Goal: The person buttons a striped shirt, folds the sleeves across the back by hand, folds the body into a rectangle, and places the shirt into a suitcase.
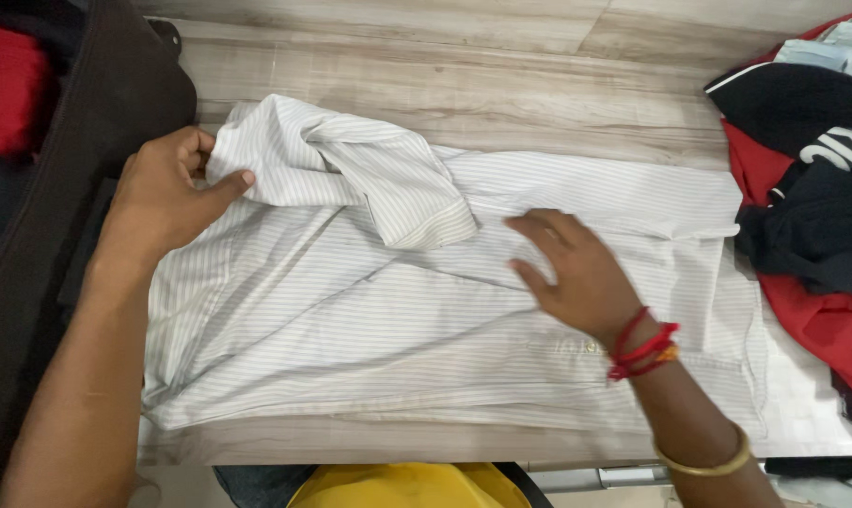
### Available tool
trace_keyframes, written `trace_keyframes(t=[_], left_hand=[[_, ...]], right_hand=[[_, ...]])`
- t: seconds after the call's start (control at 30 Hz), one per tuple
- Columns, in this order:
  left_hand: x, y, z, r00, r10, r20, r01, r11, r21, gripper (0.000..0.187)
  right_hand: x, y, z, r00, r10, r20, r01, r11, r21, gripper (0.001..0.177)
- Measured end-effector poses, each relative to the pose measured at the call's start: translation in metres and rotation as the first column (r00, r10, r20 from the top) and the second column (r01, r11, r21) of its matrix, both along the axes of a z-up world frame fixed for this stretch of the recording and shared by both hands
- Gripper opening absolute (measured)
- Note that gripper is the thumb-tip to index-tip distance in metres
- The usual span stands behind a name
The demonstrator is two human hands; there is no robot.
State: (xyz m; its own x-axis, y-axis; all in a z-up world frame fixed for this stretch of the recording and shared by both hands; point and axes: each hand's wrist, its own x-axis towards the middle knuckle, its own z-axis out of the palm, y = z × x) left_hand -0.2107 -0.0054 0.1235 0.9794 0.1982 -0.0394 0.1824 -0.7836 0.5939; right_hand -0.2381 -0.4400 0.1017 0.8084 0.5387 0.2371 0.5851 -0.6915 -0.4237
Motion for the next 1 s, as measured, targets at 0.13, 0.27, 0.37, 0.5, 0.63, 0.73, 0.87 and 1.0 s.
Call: trace_keyframes(t=[0.13,0.27,0.37,0.5,0.63,0.73,0.87,1.0], left_hand=[[-0.002,0.007,-0.006,0.999,-0.036,0.03,0.038,0.998,-0.052,0.037],[-0.002,0.013,-0.011,0.993,-0.079,0.084,0.081,0.996,-0.025,0.038],[-0.006,0.012,-0.012,0.995,-0.069,0.069,0.072,0.997,-0.031,0.037],[-0.009,0.008,-0.008,0.995,-0.077,0.07,0.081,0.995,-0.057,0.029],[-0.011,0.005,-0.009,0.998,-0.051,-0.048,0.047,0.995,-0.089,0.012],[-0.014,0.006,-0.014,0.974,-0.193,0.115,0.208,0.969,-0.135,0.013],[-0.023,0.006,-0.014,0.972,-0.221,0.079,0.227,0.97,-0.082,0.033],[-0.032,0.006,-0.011,0.912,-0.407,-0.049,0.409,0.895,0.177,0.033]], right_hand=[[0.002,0.073,-0.018,0.993,-0.054,0.109,0.059,0.997,-0.042,0.07],[0.01,0.1,-0.015,0.983,-0.176,0.051,0.179,0.981,-0.069,0.054],[0.002,0.097,0.014,0.997,-0.051,-0.058,0.067,0.945,0.321,0.036],[-0.046,0.071,0.079,0.997,0.037,0.074,-0.06,0.937,0.344,0.028],[-0.111,0.057,0.121,0.953,0.296,0.059,-0.272,0.76,0.59,0.018],[-0.112,0.033,0.13,0.65,0.701,-0.293,-0.434,0.659,0.615,0.024],[-0.121,0.022,0.118,0.314,0.638,-0.703,-0.371,0.764,0.528,0.031],[-0.125,0.025,0.12,0.5,0.667,-0.553,-0.483,0.744,0.461,0.023]])
